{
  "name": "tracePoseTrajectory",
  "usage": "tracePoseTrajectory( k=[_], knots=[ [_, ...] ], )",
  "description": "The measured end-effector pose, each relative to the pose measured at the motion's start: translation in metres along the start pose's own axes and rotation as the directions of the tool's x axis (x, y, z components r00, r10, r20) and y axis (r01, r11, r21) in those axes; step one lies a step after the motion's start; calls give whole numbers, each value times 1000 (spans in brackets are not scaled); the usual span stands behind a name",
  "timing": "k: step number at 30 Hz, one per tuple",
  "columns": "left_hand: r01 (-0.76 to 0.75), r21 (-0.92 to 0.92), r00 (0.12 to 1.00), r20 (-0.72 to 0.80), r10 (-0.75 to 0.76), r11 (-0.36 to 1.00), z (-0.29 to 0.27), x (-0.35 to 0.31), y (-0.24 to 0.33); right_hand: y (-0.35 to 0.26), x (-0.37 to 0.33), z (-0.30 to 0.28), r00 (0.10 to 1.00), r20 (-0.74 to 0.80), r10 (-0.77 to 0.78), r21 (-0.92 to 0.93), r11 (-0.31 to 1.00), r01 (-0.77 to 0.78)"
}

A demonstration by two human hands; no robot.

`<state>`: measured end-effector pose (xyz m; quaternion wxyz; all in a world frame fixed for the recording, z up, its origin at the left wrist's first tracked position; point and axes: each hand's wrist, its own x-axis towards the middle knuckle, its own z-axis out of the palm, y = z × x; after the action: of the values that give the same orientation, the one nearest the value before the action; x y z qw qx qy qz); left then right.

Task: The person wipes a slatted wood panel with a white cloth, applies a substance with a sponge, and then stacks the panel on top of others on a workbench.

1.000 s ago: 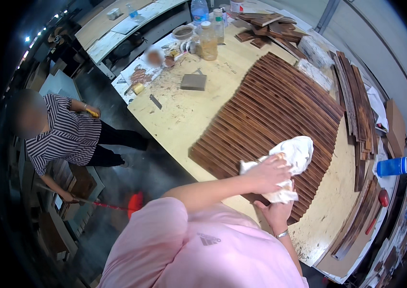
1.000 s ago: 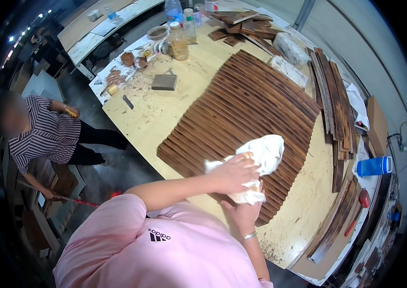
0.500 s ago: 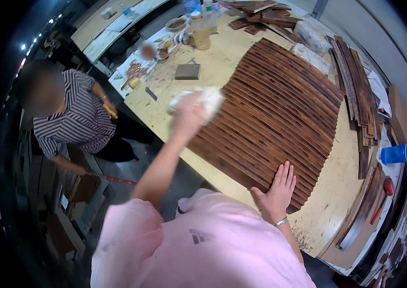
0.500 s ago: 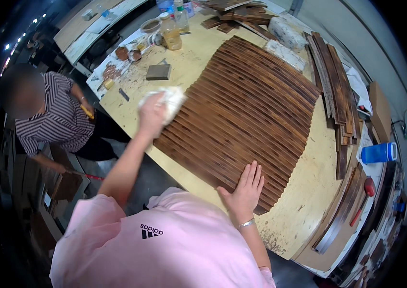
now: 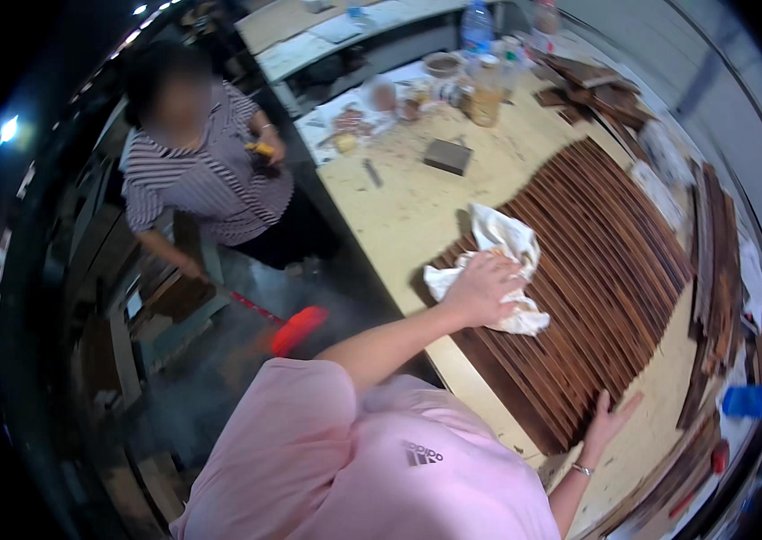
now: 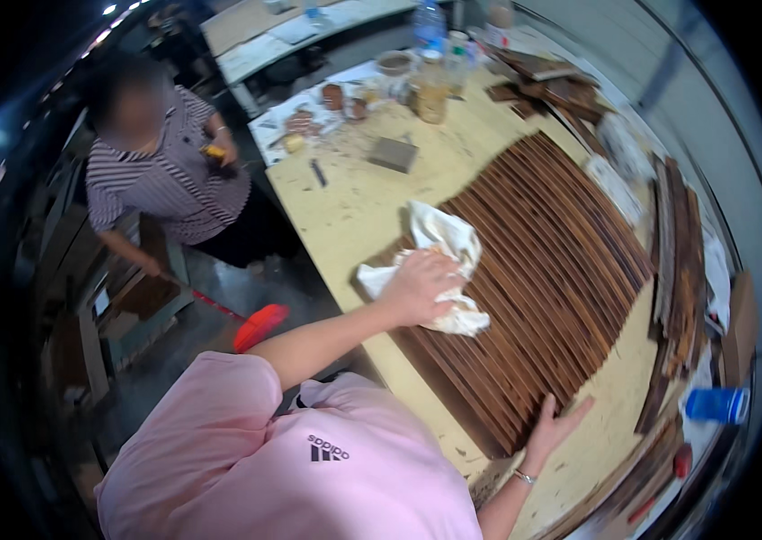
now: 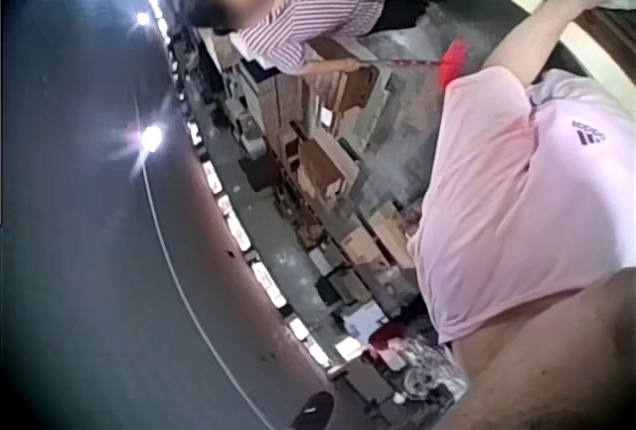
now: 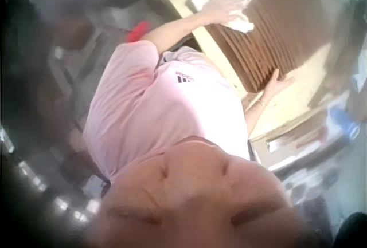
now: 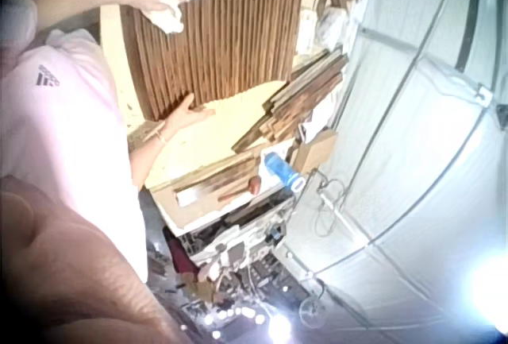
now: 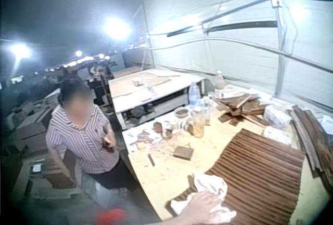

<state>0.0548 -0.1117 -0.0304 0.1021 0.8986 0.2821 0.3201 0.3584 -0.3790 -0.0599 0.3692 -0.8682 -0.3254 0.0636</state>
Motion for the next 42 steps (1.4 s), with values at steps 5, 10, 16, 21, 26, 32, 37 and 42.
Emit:
tracePoseTrajectory(
  k=[5,10,16,21,26,32,37,42],
  knots=[
    [43,5,998,49,-43,999,2,-1,4,20,22,4,972,167,166,435,872,-223],
    [56,47,997,48,-58,997,0,-2,6,-3,19,9,966,212,146,372,902,-218],
    [53,62,998,32,-55,997,3,-2,7,-10,12,3,995,92,-44,-9,999,45],
    [37,83,999,32,-40,996,1,-2,6,-66,-15,5,930,201,-307,-153,928,339],
    [71,59,994,85,-76,996,-2,0,7,-101,-57,32,841,407,-356,-202,863,463],
    [62,46,995,81,-65,997,-1,-2,5,-114,-75,61,900,317,-299,-415,809,416],
    [47,39,991,126,-52,998,-2,-4,3,-118,-79,66,916,233,-328,-488,775,402],
    [45,22,981,186,-48,999,-5,-5,-2,-114,-80,75,893,180,-411,-507,740,443]
  ],
)
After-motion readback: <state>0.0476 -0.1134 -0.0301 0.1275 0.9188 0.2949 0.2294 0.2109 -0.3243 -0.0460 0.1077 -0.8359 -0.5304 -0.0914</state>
